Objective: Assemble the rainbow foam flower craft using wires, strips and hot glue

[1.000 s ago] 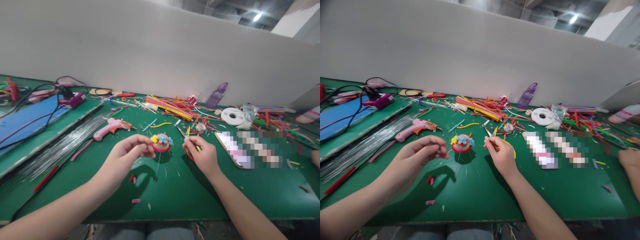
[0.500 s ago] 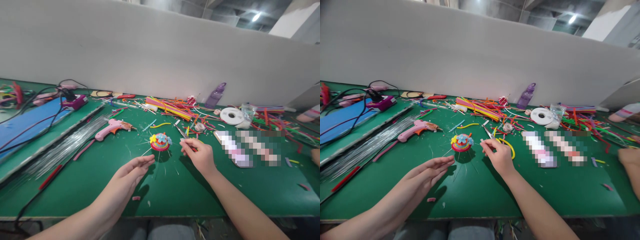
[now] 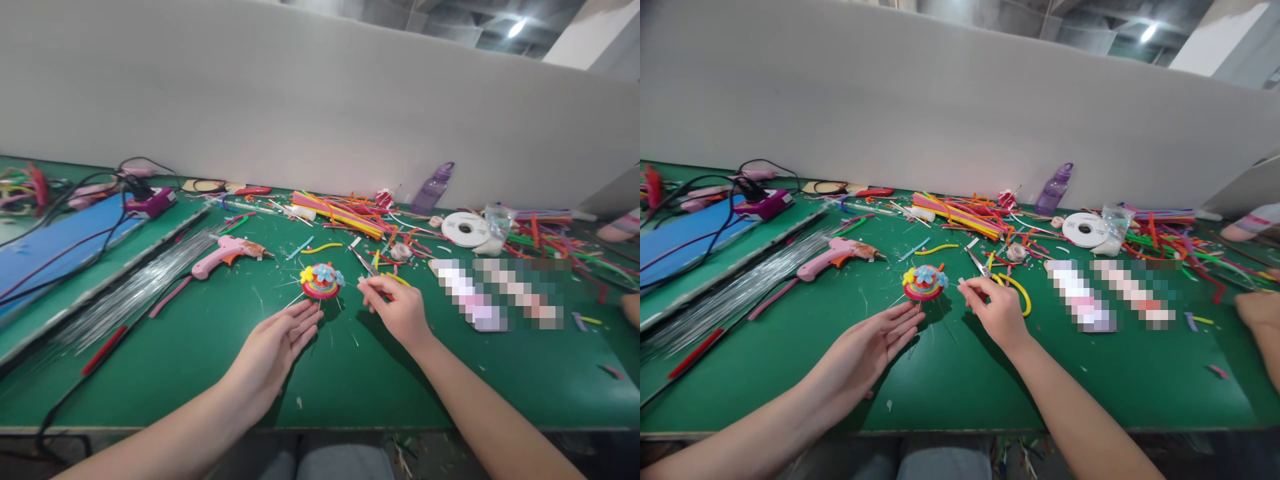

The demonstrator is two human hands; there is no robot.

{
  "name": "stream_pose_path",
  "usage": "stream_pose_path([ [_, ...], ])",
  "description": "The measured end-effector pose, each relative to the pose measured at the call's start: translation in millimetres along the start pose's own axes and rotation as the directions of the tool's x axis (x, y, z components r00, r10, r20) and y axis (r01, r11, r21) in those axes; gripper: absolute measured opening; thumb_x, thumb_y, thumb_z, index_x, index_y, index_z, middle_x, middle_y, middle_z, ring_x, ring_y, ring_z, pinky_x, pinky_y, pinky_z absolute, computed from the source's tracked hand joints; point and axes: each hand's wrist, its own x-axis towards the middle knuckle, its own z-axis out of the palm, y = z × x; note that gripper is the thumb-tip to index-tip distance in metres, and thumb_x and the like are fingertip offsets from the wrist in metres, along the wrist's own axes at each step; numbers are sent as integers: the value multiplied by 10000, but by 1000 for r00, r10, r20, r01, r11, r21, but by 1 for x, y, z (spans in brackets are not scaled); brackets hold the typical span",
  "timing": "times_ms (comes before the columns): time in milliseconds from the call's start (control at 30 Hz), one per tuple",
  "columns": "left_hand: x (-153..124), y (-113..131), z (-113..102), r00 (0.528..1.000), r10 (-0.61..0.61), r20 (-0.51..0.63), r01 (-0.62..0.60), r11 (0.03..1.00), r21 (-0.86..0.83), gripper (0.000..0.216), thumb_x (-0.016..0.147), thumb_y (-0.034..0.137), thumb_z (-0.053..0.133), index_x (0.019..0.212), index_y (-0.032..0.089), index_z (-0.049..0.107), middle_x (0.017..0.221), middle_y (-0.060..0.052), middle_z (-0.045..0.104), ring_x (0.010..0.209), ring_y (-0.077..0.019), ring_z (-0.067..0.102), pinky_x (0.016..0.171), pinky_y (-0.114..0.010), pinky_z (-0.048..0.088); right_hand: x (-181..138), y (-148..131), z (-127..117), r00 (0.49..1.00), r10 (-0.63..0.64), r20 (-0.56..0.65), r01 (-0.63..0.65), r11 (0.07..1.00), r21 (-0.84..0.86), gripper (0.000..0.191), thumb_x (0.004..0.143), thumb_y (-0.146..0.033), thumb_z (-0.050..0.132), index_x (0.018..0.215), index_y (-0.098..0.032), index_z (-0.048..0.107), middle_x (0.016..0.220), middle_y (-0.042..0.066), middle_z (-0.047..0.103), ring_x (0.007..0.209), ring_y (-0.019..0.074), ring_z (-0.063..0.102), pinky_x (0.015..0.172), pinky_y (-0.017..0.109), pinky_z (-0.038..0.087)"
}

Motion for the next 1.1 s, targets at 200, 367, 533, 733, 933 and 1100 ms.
stream_pose_path([
  [200,6,-7,1,999,5,44,-2,998,-56,310,807,105,540,1098,131,643,1297,-126,610,1203,-208,578,1056,-305,461,-2,0,0,992,-114,-50,109,990,-86,256,894,-428,560,803,-217,674,514,-35,612,416,98,553,503,217,469],
  [367,12,-8,5,999,-19,43,23,993,-113,287,814,105,550,1086,151,628,1294,-117,612,1179,-203,596,1023,-296,486,-4,4,2,988,-157,-6,155,981,-115,283,891,-465,552,816,-228,686,522,-26,633,409,107,554,502,229,470],
  [533,17,-5,13,1000,-28,-10,26,984,-177,151,850,148,549,981,162,623,1244,-103,642,1110,-203,639,967,-304,522,-4,3,1,984,-178,-7,176,978,-114,259,900,-431,553,831,-222,690,520,-31,636,410,105,555,510,228,469],
  [733,23,-7,19,999,-38,11,39,981,-187,116,883,205,560,949,181,652,1185,-62,677,1067,-176,658,958,-293,523,-6,2,-1,960,-274,-51,264,954,-144,205,887,-387,589,838,-227,708,580,-14,689,470,124,614,572,249,508],
  [933,25,-9,21,1000,-17,12,18,990,-140,196,884,242,597,1060,185,661,1186,-62,681,1106,-162,632,958,-273,514,-6,-1,-1,937,-348,-45,338,930,-142,154,884,-327,607,847,-226,717,665,-1,730,538,134,661,611,257,526],
  [1100,17,3,32,998,23,59,-16,994,-112,187,881,252,612,1037,183,687,1151,-61,699,1052,-150,651,894,-236,529,-3,-1,-7,885,-446,-130,405,878,-254,139,906,-261,568,910,-223,702,715,13,740,634,142,689,638,249,529],
])
